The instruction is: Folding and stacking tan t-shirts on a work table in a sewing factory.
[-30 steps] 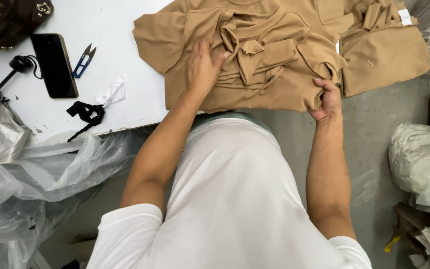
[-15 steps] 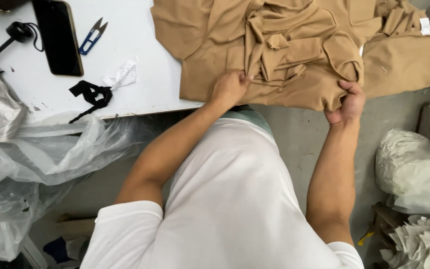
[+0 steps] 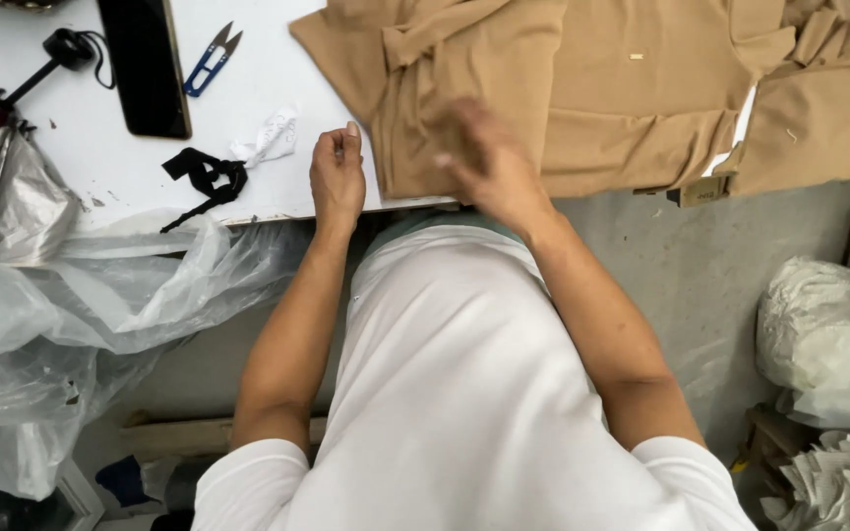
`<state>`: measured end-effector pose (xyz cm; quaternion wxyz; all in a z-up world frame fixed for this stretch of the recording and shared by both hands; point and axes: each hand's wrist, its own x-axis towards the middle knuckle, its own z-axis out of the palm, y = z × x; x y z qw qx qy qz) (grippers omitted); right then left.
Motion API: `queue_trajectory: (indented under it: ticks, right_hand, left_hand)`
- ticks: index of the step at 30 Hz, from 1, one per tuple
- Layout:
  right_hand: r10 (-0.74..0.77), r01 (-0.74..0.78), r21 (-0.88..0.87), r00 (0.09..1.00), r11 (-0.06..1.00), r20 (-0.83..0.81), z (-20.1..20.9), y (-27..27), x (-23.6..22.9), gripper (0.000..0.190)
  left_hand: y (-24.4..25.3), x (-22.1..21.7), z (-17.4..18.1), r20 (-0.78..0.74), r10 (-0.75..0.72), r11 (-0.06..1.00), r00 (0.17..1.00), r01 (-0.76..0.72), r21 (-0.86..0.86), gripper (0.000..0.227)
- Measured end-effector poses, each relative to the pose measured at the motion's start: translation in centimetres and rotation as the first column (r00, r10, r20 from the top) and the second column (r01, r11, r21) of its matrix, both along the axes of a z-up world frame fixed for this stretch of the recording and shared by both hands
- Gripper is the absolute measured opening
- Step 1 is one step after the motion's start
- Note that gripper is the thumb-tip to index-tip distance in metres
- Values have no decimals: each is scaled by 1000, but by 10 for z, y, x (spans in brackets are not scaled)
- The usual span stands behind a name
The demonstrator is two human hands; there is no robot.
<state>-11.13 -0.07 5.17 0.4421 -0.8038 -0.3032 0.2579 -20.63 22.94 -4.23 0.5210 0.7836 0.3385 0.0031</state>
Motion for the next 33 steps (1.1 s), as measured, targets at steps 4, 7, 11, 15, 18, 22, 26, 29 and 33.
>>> queue_trajectory:
  ticks: [4, 7, 11, 15, 18, 22, 26, 29, 33]
  right_hand:
    - [-587, 612, -111, 786, 783, 195, -63, -46, 5, 68]
    - [-721, 696, -190, 674, 693, -159, -100, -63, 19, 76]
    - [-552, 773, -101, 349, 627, -757, -143, -68, 39, 52]
    - [-438, 845, -67, 206, 530, -875, -122, -51, 53, 54]
    - [-409, 849, -35, 217, 527, -886, -114, -47, 55, 61]
    - [-443, 802, -98, 219, 590, -869, -45, -38, 35, 67]
    - [-538, 756, -161, 282, 634, -794, -48, -55, 14, 98]
    - [-583, 750, -103, 412, 654, -700, -99, -70, 11, 74]
    - [-614, 756, -127, 409, 643, -676, -98, -66, 15, 76]
  left_hand:
    - [-1, 5, 11, -221, -26, 996, 975, 7, -90, 57]
    - [-12, 19, 18, -358, -208, 978, 910, 205, -47, 74]
    - [-18, 31, 30, -326, -250, 967, 912, 219, -129, 59]
    - [-13, 31, 46, -248, -206, 977, 947, 185, -105, 47]
    - [-14, 46, 55, 4, -137, 953, 991, 130, 274, 37]
    - [-9, 102, 35, 35, -280, 934, 959, 263, 242, 56]
    - [19, 155, -2, 89, -385, 911, 919, 362, 198, 21]
    - [42, 182, 7, 286, -230, 874, 930, 327, -359, 27]
    - [54, 209, 39, 171, -268, 764, 948, 318, -561, 5]
